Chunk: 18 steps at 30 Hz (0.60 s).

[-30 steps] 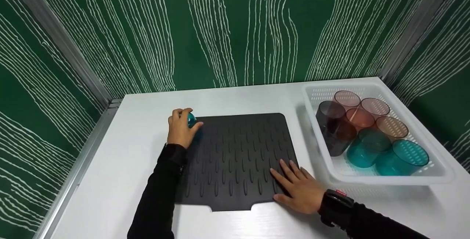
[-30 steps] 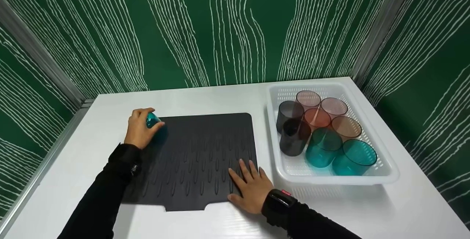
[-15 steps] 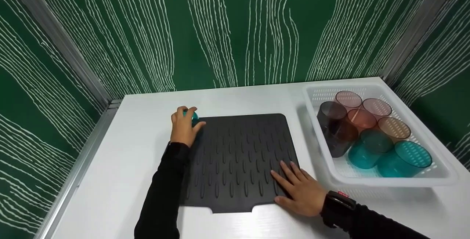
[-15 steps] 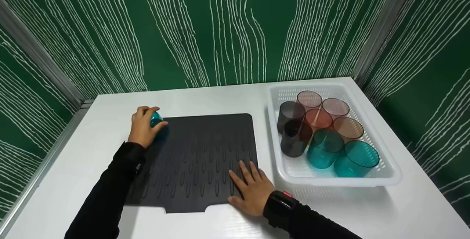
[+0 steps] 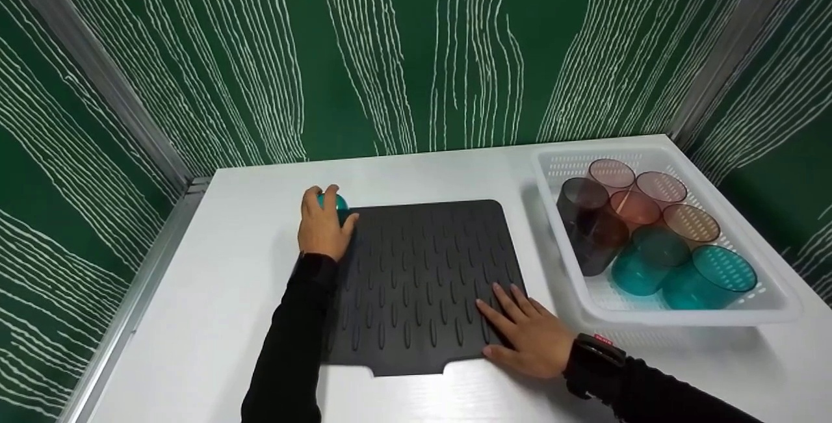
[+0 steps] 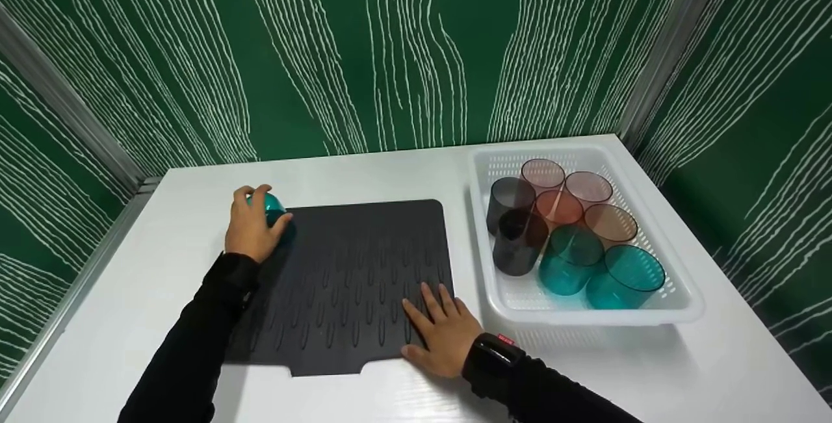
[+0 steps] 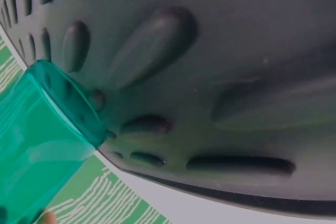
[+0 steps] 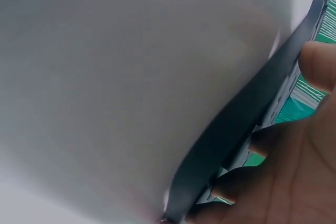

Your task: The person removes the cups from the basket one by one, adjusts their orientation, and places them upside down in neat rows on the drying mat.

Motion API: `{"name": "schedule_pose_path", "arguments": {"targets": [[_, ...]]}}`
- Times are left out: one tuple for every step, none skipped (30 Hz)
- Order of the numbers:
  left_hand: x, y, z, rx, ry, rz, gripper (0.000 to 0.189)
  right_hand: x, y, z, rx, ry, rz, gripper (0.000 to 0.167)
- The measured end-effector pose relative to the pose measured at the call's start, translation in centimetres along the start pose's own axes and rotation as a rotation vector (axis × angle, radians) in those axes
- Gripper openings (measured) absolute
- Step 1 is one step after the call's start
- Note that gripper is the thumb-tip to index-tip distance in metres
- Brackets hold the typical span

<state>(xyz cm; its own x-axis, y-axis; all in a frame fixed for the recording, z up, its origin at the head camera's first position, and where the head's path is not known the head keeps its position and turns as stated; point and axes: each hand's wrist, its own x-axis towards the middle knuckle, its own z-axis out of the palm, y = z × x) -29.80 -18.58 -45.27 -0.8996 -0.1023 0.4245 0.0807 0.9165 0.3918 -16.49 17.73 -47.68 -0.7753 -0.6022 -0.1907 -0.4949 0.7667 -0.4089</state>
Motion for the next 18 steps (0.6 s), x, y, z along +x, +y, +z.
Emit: {"name": "schedule_pose_path", "arguments": {"targets": [[-0.02, 0.01, 0.00, 0.008, 0.002, 0.004, 0.061, 0.00, 0.03, -0.04, 0.003, -0.003, 0.000, 0.073], [-0.03, 0.03, -0.01, 0.015, 0.004, 0.009, 0.061, -0.02, 0.04, -0.10, 0.006, -0.007, 0.000, 0.074], [-0.03, 0.04, -0.01, 0.021, 0.006, 0.014, 0.062, -0.03, 0.05, -0.18, 0.012, -0.008, -0.002, 0.074], [-0.04, 0.07, -0.03, 0.031, 0.005, 0.019, 0.062, -0.04, 0.08, -0.22, 0.018, -0.011, -0.002, 0.074], [-0.06, 0.11, -0.03, 0.040, -0.001, 0.021, 0.063, -0.04, 0.08, -0.27, 0.022, -0.015, 0.002, 0.075], [-0.09, 0.14, -0.04, 0.049, -0.007, 0.024, 0.064, -0.05, 0.09, -0.29, 0.024, -0.016, 0.003, 0.075], [-0.13, 0.18, -0.04, 0.052, -0.016, 0.025, 0.066, -0.05, 0.11, -0.30, 0.027, -0.018, 0.003, 0.075], [-0.16, 0.22, -0.04, 0.050, -0.025, 0.025, 0.067, -0.07, 0.10, -0.32, 0.031, -0.018, 0.003, 0.075], [-0.20, 0.25, -0.04, 0.048, -0.038, 0.022, 0.069, -0.10, 0.07, -0.37, 0.035, -0.017, 0.000, 0.075], [-0.25, 0.27, -0.03, 0.046, -0.048, 0.021, 0.070, -0.13, 0.03, -0.40, 0.037, -0.017, -0.001, 0.075], [-0.28, 0.30, -0.01, 0.036, -0.058, 0.017, 0.071, -0.17, -0.02, -0.46, 0.037, -0.015, -0.006, 0.075], [-0.30, 0.32, 0.01, 0.026, -0.068, 0.013, 0.072, -0.21, -0.07, -0.51, 0.038, -0.013, -0.011, 0.075], [-0.31, 0.33, 0.03, 0.012, -0.077, 0.006, 0.073, -0.25, -0.12, -0.57, 0.040, -0.011, -0.016, 0.075], [-0.32, 0.35, 0.04, 0.000, -0.084, -0.001, 0.074, -0.29, -0.18, -0.64, 0.042, -0.009, -0.022, 0.074], [-0.32, 0.34, 0.04, -0.011, -0.092, -0.007, 0.074, -0.33, -0.22, -0.72, 0.043, -0.007, -0.026, 0.074], [-0.33, 0.34, 0.03, -0.022, -0.097, -0.011, 0.075, -0.36, -0.25, -0.79, 0.042, -0.007, -0.028, 0.074], [-0.33, 0.35, 0.00, -0.034, -0.104, -0.017, 0.076, -0.38, -0.28, -0.85, 0.042, -0.005, -0.030, 0.074], [-0.34, 0.34, -0.05, -0.042, -0.112, -0.021, 0.077, -0.40, -0.29, -0.89, 0.041, -0.004, -0.032, 0.073]]}}
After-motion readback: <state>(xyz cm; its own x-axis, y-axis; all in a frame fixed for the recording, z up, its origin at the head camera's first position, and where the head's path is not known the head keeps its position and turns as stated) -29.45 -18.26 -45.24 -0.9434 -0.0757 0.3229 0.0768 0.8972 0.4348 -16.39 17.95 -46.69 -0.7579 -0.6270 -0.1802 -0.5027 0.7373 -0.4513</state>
